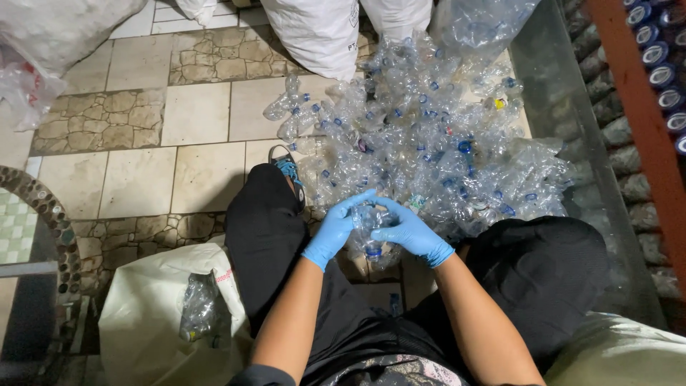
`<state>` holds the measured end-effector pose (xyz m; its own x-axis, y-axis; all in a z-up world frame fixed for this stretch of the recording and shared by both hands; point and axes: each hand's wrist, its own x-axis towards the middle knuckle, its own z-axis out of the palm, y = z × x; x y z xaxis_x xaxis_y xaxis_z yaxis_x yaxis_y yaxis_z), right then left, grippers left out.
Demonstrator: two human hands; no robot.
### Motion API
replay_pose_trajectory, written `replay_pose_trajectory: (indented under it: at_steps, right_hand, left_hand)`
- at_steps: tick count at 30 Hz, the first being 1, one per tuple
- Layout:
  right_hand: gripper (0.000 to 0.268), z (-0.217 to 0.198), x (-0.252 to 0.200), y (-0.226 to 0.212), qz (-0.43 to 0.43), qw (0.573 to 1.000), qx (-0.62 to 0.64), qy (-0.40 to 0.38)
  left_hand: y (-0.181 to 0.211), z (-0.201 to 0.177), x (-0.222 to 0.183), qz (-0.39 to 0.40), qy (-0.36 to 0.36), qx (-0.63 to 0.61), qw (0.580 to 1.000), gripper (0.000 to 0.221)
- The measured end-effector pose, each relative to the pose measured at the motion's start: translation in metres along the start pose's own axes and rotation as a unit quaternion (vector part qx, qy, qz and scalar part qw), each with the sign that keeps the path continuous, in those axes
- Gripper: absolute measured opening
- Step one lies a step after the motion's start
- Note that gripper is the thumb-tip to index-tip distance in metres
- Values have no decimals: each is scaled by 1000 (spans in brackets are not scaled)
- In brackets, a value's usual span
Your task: The person is picking up empty plastic bottles from a large pile on the floor and placing them into a white collection sack.
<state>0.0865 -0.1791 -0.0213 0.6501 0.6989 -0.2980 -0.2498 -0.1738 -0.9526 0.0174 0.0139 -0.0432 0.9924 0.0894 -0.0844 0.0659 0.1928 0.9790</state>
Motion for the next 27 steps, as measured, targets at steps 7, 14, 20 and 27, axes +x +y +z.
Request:
replay_pose_trajectory:
  at_steps: [7, 14, 20, 27]
  right_hand:
    - [65, -13, 0, 12, -29, 996, 43, 72]
    - [65, 7, -8, -26, -90, 984, -20, 155]
    - [56, 17, -8, -18, -84, 978, -16, 189]
    - [34, 28, 8, 5, -87, 959, -39, 265]
  left_hand:
    - [28, 4, -3, -106, -80, -144, 981, 62]
    - [-2, 16, -5, -168, -33, 34, 985, 62]
    - [-32, 5, 1, -108, -31, 22, 993, 42]
    - [-41, 2, 6, -13, -18, 77, 997, 31]
